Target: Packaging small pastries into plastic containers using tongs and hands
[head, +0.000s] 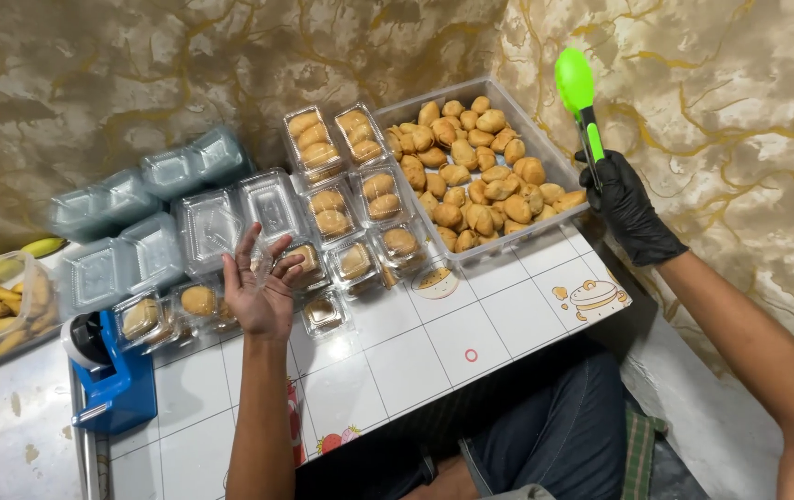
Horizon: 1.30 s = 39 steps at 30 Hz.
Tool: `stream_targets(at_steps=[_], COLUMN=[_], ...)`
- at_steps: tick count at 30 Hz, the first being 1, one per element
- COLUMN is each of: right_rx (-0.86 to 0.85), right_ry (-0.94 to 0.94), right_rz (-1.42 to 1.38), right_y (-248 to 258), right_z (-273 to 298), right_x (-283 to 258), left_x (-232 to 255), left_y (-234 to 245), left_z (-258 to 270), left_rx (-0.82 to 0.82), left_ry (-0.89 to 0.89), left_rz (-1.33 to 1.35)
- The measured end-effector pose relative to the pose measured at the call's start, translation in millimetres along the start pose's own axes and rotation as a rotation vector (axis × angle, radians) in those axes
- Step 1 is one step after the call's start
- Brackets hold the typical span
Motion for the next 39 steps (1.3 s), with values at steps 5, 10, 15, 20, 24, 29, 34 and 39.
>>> stream_targets(at_steps=[5,10,15,20,24,29,34,39], right_rx=[-0.091,-0.176,-0.390,-0.505,-0.540,-0.553,-0.575,-0.579], right_ry=[0.057,0.146,-0.133,-0.221,-0.241,-0.251,-0.250,-0.254], right_rz=[0.649,1.194,1.187,1.246,1.244,1.189,1.224,1.115], right_y=[43,81,87,73,71,76,73,68], right_z=[24,32,37,31,24,18,18,15], right_x=[3,11,-40,-65,-64,-57,-65,-58], left_x=[3,4,1,-1,-5,-4,-4,-5], left_y=[-16,-29,-32,-43,-43,-45,-42,-45], left_z=[10,17,20,26,27,28,27,28], left_rx=[0.010,0.009,0.022,-0.015,-0.038,-0.047,-0.059,-0.036], left_ry=[-0.027,-0.054,-0.057,-0.063,-0.055,-0.054,-0.053,-0.052], left_rz=[-0.014,-0.028,-0.056,-0.111,-0.162,-0.185,-0.146,-0.175])
Point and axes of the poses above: each hand's wrist, its own z-axis away from the middle knuckle, its own y-axis out of the back of the hand, x = y × z, the point moved 2 cm from there along -z, towards the middle knuckle, and after that the axes turned 14 degrees about z, right-handed, at the moved point
